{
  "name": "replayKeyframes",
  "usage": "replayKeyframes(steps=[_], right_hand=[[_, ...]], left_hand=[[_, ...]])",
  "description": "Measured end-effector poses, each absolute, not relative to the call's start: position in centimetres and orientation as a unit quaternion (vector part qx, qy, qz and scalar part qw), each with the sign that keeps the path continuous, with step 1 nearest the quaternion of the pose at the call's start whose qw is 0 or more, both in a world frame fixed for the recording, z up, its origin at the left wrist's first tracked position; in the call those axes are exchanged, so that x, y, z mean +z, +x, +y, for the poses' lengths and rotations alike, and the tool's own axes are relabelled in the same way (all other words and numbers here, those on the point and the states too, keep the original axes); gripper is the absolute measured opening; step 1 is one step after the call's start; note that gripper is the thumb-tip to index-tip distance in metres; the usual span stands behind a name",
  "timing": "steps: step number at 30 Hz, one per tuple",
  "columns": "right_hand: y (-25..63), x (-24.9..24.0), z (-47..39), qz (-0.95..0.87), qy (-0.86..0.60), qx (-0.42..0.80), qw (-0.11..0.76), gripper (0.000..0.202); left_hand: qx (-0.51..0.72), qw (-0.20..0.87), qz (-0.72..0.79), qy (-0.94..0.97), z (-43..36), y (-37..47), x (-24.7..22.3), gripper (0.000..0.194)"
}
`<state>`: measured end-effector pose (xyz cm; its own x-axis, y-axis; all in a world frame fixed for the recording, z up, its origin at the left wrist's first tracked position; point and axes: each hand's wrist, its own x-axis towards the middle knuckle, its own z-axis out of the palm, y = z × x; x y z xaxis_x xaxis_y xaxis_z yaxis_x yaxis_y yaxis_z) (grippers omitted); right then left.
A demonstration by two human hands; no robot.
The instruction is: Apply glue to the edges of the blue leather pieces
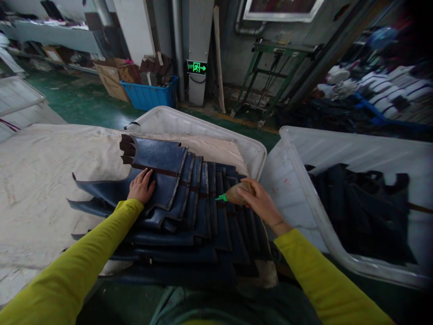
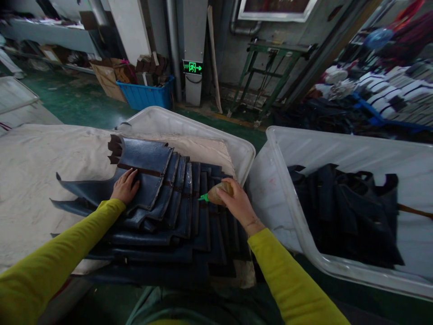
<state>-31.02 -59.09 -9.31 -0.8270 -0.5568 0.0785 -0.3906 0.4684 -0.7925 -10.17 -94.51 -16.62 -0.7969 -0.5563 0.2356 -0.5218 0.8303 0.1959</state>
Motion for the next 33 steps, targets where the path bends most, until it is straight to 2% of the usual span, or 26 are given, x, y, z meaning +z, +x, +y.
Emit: replayKeyframes(steps=[4,12,18,24,29,33], right_hand=[[-31.2,-9.6,-59.1,0.851,-0.276,-0.437,0.09,0.039],[-29.5,-9.2,-57.1,0.839,-0.266,-0.424,0.213,0.037],[-29.2,-9.5,-56.7,0.844,-0.296,-0.426,0.139,0.038],[-27.3,-9.6,-54.7,0.83,-0.33,-0.404,0.198,0.039],[-26.6,-10.1,-53.9,0.83,-0.33,-0.413,0.179,0.04],[-26.4,-10.2,-53.4,0.823,-0.338,-0.411,0.197,0.039]], left_hand=[[-0.064,0.14,-0.945,0.287,-94.4,-10.2,-16.3,0.052],[-0.061,0.153,-0.946,0.28,-94.4,-10.2,-16.5,0.052],[-0.06,0.153,-0.945,0.282,-94.5,-10.2,-16.7,0.052],[-0.058,0.152,-0.945,0.283,-94.5,-10.2,-16.8,0.053],[-0.059,0.149,-0.946,0.283,-94.5,-10.2,-16.6,0.053],[-0.059,0.149,-0.946,0.282,-94.4,-10.2,-16.5,0.053]])
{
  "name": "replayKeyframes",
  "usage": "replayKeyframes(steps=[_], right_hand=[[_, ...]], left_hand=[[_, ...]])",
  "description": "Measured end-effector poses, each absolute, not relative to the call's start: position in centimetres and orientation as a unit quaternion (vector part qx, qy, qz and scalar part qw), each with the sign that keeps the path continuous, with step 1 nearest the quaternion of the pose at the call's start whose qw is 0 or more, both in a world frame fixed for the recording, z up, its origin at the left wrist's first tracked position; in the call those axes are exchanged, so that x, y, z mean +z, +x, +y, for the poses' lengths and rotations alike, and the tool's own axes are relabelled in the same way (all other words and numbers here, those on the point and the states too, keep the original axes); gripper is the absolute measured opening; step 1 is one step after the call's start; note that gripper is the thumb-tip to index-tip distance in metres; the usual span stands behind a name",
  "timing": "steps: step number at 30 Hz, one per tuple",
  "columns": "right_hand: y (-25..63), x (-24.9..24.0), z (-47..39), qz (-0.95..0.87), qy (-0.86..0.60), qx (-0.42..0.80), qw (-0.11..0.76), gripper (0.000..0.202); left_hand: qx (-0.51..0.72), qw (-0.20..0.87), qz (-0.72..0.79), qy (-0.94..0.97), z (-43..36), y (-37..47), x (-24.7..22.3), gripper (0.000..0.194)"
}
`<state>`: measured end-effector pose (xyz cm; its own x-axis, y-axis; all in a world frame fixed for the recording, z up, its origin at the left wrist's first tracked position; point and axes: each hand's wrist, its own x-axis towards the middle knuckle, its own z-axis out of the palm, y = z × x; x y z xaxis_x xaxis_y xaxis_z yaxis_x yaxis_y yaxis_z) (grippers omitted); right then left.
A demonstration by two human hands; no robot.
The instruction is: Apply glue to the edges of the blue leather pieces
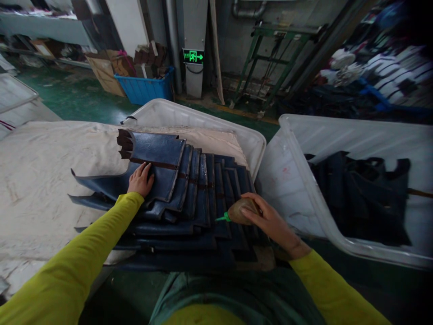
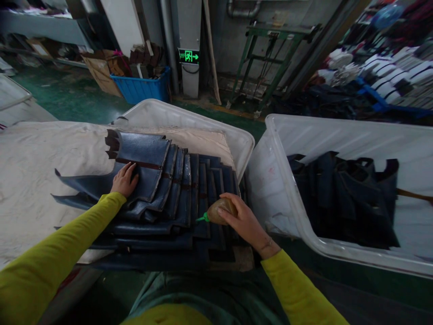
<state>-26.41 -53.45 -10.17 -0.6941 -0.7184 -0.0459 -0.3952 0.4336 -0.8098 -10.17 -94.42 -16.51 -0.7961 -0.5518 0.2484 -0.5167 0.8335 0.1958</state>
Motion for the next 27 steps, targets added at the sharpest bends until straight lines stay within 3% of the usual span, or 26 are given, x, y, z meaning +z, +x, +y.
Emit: replayKeyframes(steps=[12,22,27], right_hand=[[-25.2,-10.6,-52.8,0.81,-0.36,-0.423,0.188,0.039],[-27.2,-11.0,-55.5,0.81,-0.381,-0.441,0.054,0.035],[-26.8,-10.7,-54.6,0.804,-0.409,-0.417,0.113,0.036]], left_hand=[[-0.062,0.148,-0.946,0.283,-94.2,-10.2,-16.4,0.053],[-0.059,0.153,-0.946,0.281,-94.4,-10.1,-16.6,0.053],[-0.058,0.153,-0.946,0.281,-94.4,-10.2,-16.6,0.052]])
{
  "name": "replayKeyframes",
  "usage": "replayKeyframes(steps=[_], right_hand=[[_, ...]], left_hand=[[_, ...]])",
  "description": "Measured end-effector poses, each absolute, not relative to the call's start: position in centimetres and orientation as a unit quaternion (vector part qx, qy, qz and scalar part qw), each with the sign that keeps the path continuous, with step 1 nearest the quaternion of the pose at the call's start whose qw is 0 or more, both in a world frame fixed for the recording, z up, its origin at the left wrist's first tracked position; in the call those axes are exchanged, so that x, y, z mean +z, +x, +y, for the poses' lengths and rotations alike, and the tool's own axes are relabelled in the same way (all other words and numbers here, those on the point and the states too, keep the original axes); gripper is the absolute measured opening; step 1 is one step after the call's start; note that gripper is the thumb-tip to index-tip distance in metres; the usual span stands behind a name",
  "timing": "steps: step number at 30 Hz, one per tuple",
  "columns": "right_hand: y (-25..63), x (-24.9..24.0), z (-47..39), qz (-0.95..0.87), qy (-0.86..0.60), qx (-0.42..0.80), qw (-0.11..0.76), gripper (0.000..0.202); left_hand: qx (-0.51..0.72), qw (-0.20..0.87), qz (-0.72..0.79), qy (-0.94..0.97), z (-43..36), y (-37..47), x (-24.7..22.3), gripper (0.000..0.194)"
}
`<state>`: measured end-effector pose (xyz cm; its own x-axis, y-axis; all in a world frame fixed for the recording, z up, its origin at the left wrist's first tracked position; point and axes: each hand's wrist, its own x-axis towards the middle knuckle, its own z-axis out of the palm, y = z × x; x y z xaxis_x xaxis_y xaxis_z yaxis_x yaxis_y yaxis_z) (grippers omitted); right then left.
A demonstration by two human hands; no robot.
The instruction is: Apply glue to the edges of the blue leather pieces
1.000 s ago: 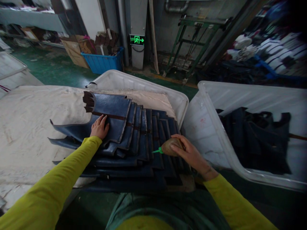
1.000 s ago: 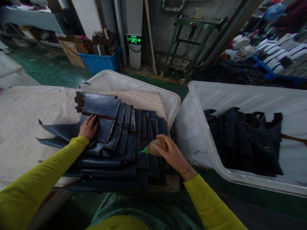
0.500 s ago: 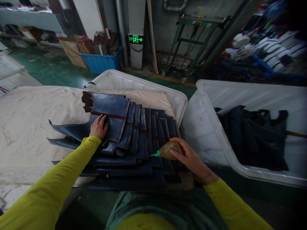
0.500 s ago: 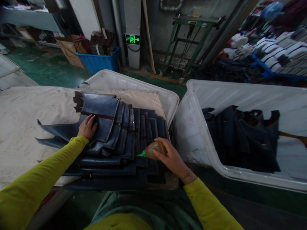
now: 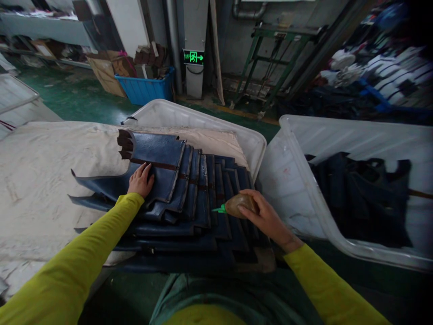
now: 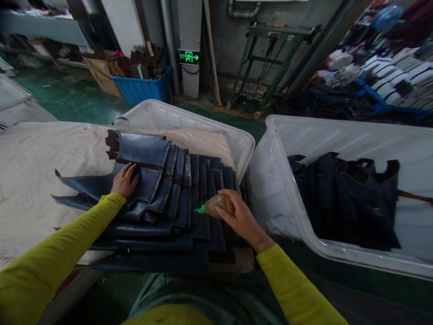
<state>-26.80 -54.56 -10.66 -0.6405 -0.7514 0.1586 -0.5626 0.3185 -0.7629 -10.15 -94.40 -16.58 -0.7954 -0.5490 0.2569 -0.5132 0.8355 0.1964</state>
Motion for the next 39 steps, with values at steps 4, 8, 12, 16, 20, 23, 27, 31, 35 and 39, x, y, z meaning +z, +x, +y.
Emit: replayKeyframes(steps=[4,8,12,16,20,23,27,31,35,39], right_hand=[[-26.7,-10.6,-54.1,0.799,-0.425,-0.406,0.129,0.037],[-28.0,-10.8,-55.6,0.806,-0.406,-0.425,0.065,0.036],[-29.3,-10.7,-57.1,0.804,-0.408,-0.432,0.019,0.034],[-29.5,-10.7,-57.3,0.799,-0.426,-0.424,0.024,0.034],[-29.3,-10.9,-57.2,0.795,-0.433,-0.424,0.024,0.035],[-29.5,-11.0,-57.7,0.794,-0.437,-0.422,-0.001,0.035],[-30.0,-11.0,-58.3,0.792,-0.438,-0.424,-0.023,0.036],[-30.3,-10.9,-58.4,0.789,-0.443,-0.425,-0.015,0.036],[-30.8,-10.9,-59.0,0.792,-0.436,-0.427,-0.02,0.035],[-31.3,-11.0,-60.1,0.793,-0.435,-0.426,-0.013,0.036]], left_hand=[[-0.058,0.154,-0.946,0.28,-94.6,-10.2,-16.7,0.053],[-0.058,0.154,-0.946,0.28,-94.5,-10.2,-16.7,0.053],[-0.056,0.153,-0.945,0.283,-94.3,-10.2,-16.6,0.052],[-0.059,0.152,-0.945,0.284,-94.3,-10.2,-16.6,0.053],[-0.06,0.153,-0.945,0.281,-94.5,-10.2,-16.8,0.053],[-0.06,0.155,-0.945,0.282,-94.6,-10.2,-16.9,0.053],[-0.062,0.146,-0.946,0.285,-94.6,-10.2,-16.7,0.053],[-0.063,0.143,-0.945,0.288,-94.3,-10.2,-16.4,0.052],[-0.066,0.141,-0.945,0.287,-94.3,-10.2,-16.4,0.053],[-0.062,0.14,-0.945,0.288,-94.5,-10.3,-16.7,0.053]])
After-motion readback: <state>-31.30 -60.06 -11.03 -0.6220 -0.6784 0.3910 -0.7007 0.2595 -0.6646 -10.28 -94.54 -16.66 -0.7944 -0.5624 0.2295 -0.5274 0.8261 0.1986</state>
